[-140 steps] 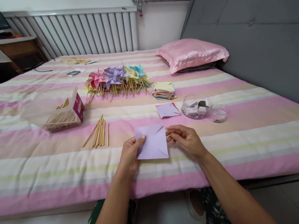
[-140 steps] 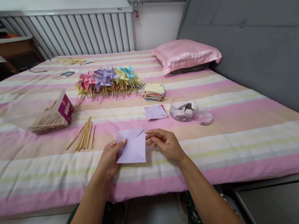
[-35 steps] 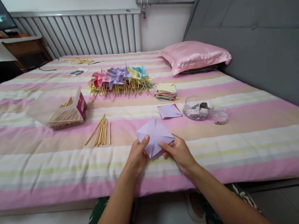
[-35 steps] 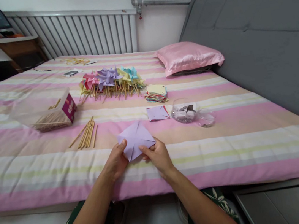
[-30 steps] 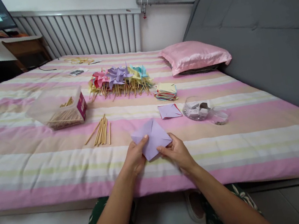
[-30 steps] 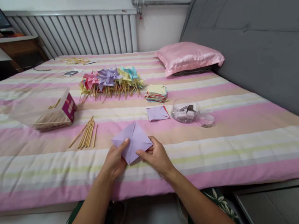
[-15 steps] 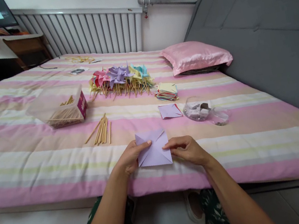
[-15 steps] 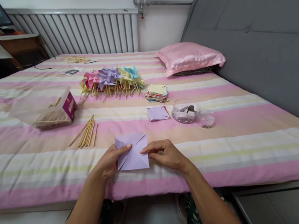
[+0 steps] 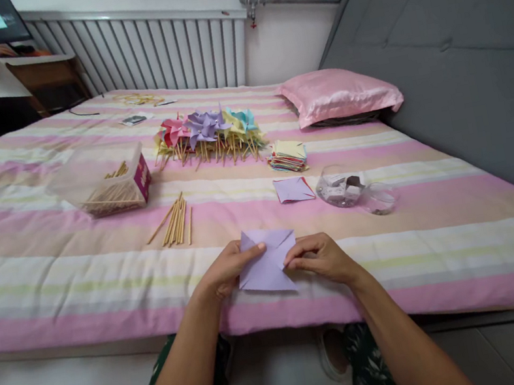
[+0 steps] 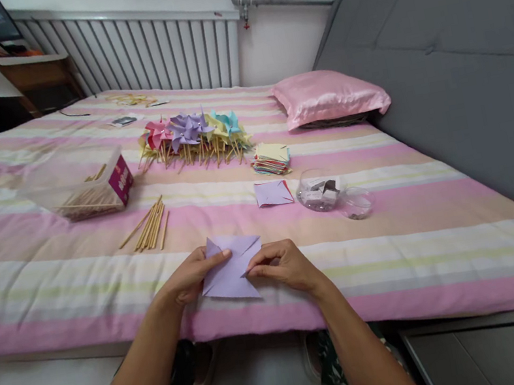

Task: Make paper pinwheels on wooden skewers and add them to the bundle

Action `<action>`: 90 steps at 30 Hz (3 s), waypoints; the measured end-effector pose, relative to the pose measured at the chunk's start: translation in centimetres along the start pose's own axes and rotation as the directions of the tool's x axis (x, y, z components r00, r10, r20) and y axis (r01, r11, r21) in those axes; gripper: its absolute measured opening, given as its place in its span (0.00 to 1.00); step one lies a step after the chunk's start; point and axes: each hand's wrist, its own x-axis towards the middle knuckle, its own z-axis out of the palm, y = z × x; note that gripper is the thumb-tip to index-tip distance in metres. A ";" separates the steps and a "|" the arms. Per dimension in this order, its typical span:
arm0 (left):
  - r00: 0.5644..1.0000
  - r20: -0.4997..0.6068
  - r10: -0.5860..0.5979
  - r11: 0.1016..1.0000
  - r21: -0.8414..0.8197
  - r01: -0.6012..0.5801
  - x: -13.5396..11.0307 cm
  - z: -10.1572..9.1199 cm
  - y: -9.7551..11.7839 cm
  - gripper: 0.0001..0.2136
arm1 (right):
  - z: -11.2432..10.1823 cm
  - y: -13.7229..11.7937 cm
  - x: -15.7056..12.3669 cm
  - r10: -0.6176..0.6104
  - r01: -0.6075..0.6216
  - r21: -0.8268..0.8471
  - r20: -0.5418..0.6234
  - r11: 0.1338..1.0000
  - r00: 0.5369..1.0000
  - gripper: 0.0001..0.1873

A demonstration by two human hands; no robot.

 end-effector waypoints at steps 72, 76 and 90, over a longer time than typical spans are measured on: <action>0.879 -0.307 0.365 0.931 0.134 -0.340 1.7 2.9 -2.3 0.14 | 3.1 1.8 1.1 0.150 -0.062 0.238 -0.374 0.969 0.915 0.12; 0.890 -0.318 0.328 0.945 0.109 -0.309 1.7 2.8 -2.2 0.16 | 3.1 1.8 1.0 0.169 -0.089 0.221 -0.375 0.971 0.912 0.13; 0.964 -0.069 0.258 0.965 -0.034 -0.260 0.7 1.8 -1.3 0.14 | 2.2 0.9 0.9 0.282 -0.184 0.363 -0.239 0.914 0.929 0.14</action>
